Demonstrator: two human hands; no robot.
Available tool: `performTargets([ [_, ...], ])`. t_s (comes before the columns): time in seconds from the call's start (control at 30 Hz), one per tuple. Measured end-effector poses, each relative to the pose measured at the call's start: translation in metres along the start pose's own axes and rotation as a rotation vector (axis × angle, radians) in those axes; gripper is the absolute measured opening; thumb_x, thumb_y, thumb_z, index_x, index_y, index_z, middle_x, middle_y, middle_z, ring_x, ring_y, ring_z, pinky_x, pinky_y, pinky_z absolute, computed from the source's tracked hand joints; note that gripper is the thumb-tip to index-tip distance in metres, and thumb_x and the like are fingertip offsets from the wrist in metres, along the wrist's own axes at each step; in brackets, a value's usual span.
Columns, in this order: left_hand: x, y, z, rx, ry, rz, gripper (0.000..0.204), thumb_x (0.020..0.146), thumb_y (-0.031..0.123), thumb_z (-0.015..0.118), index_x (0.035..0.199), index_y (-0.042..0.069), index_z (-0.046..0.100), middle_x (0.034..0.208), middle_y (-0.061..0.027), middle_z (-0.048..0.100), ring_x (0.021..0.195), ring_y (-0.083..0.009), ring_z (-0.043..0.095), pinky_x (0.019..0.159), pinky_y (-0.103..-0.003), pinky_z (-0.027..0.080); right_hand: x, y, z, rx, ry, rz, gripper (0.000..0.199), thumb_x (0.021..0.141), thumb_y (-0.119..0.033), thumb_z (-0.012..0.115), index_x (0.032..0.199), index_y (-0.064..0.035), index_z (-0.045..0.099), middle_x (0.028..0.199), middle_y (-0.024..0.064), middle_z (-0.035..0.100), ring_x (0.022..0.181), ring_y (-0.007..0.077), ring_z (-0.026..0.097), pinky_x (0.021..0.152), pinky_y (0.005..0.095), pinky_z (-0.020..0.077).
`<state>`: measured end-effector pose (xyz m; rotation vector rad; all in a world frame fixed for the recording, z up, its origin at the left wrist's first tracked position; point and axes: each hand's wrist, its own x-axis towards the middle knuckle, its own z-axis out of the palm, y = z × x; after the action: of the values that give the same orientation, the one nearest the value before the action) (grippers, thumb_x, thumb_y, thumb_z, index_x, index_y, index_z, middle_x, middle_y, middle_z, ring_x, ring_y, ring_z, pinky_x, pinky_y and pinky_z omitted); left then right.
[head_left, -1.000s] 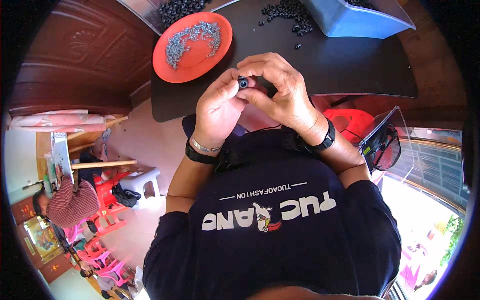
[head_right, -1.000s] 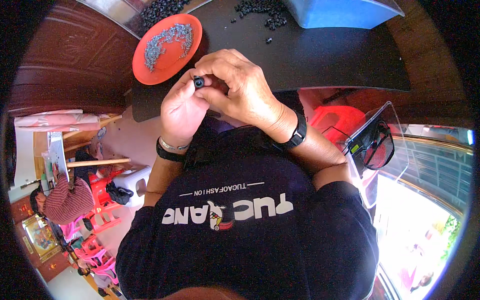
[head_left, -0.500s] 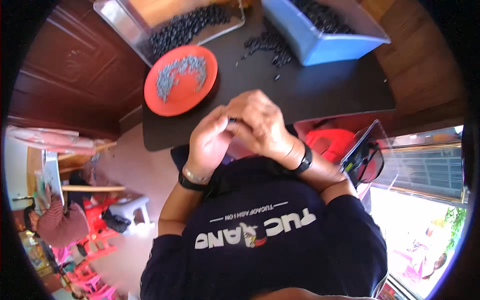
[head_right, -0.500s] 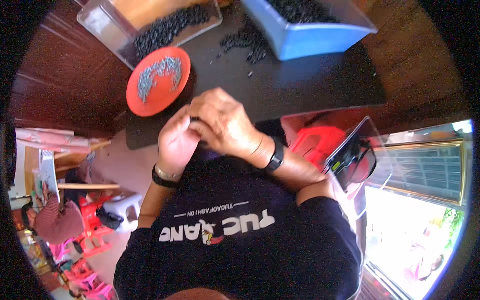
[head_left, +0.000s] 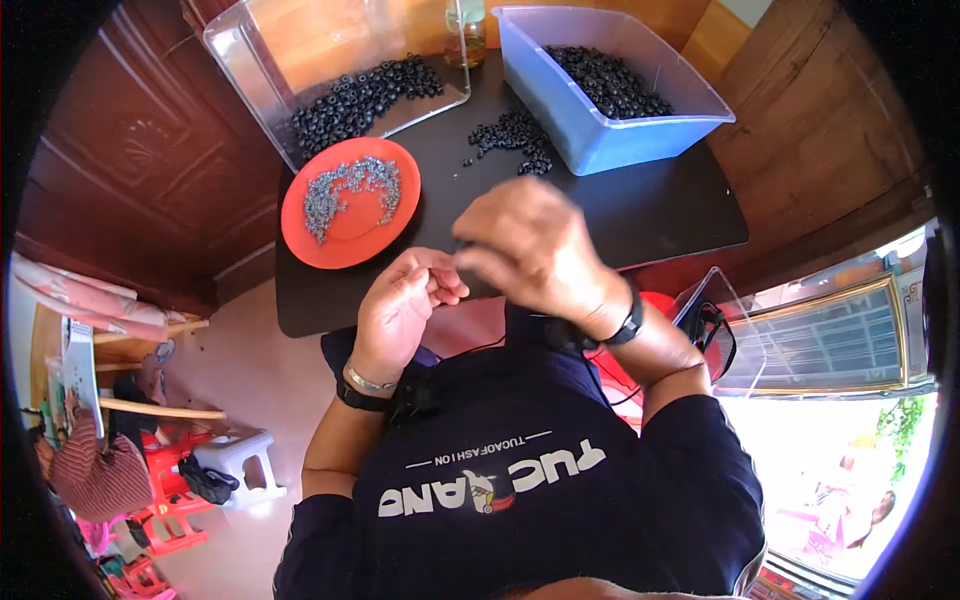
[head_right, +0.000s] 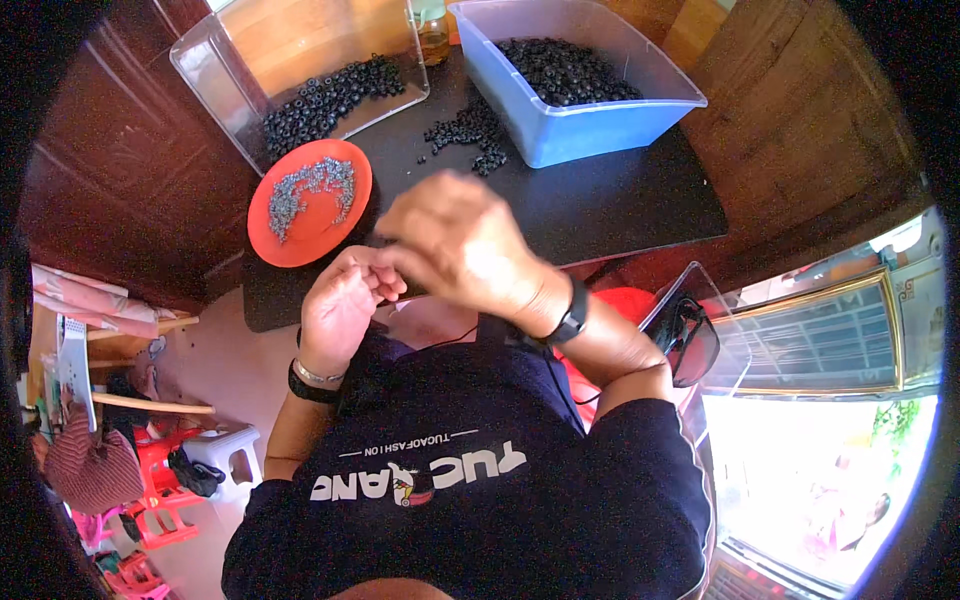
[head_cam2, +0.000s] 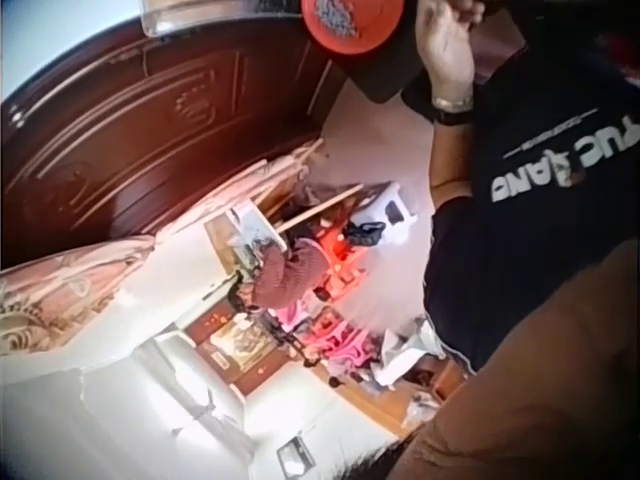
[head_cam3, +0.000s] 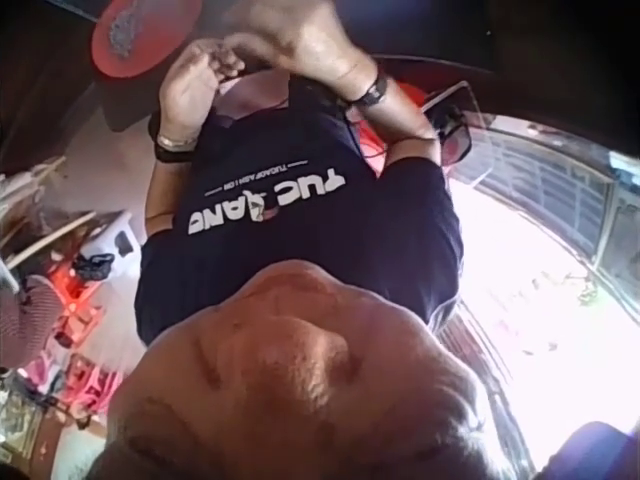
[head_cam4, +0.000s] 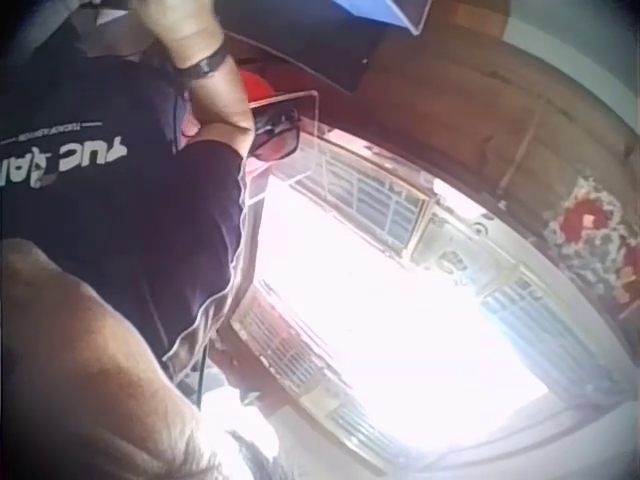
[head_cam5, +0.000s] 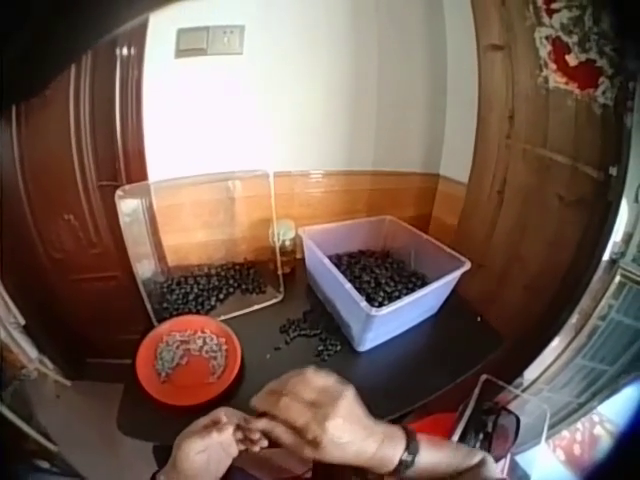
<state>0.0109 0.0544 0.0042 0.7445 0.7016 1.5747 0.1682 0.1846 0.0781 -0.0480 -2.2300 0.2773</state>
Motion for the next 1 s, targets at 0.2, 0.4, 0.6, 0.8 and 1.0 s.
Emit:
performTargets([
  [0.2, -0.011, 0.005, -0.008, 0.078, 0.134, 0.064, 0.027, 0.094, 0.028, 0.046, 0.096, 0.003, 0.055, 0.091, -0.0065, 0.058, 0.085, -0.0184, 0.059, 0.078, -0.029, 0.044, 0.057, 0.046, -0.066, -0.549, 0.434, 0.001, 0.031, 0.071, 0.002, 0.07, 0.1, -0.0031, 0.066, 0.104, 0.0111, 0.066, 0.095, 0.0251, 0.062, 0.084, 0.0344, 0.0486],
  [0.4, -0.011, 0.003, -0.028, 0.049, 0.16, 0.044, 0.029, 0.095, 0.03, 0.044, 0.098, 0.002, 0.053, 0.092, -0.0079, 0.056, 0.085, -0.0205, 0.058, 0.078, -0.032, 0.044, 0.024, 0.009, -0.085, -0.13, 0.888, -0.05, 0.022, 0.089, -0.01, 0.053, 0.105, 0.0023, 0.062, 0.099, 0.0108, 0.064, 0.087, 0.0227, 0.062, 0.077, 0.0351, 0.0508],
  [0.6, -0.011, 0.001, -0.028, 0.046, 0.232, 0.117, 0.025, 0.096, 0.025, 0.045, 0.098, 0.002, 0.054, 0.091, -0.0085, 0.057, 0.084, -0.0214, 0.058, 0.079, -0.035, 0.045, 0.027, 0.011, -0.037, -0.001, 0.757, 0.048, 0.021, 0.087, -0.01, 0.056, 0.102, 0.0018, 0.062, 0.096, 0.0101, 0.064, 0.086, 0.0218, 0.061, 0.076, 0.0341, 0.0504],
  [0.8, -0.012, -0.005, -0.03, -0.02, 0.178, 0.103, 0.021, 0.093, 0.023, 0.049, 0.093, 0.003, 0.056, 0.088, -0.0069, 0.058, 0.08, -0.0206, 0.059, 0.078, -0.033, 0.046, 0.015, 0.01, -0.012, 0.047, 0.664, 0.097, 0.019, 0.085, -0.01, 0.058, 0.099, 0.0013, 0.063, 0.094, 0.0094, 0.064, 0.084, 0.0209, 0.061, 0.076, 0.0331, 0.0499],
  [1.0, -0.015, -0.006, -0.027, 0.027, 0.218, 0.072, 0.021, 0.093, 0.022, 0.048, 0.093, 0.002, 0.056, 0.089, -0.0069, 0.058, 0.081, -0.0207, 0.059, 0.079, -0.033, 0.046, 0.011, 0.014, -0.031, -0.071, 0.62, 0.109, 0.018, 0.083, -0.011, 0.06, 0.096, 0.0008, 0.064, 0.091, 0.0088, 0.064, 0.082, 0.0199, 0.061, 0.075, 0.032, 0.0495],
])
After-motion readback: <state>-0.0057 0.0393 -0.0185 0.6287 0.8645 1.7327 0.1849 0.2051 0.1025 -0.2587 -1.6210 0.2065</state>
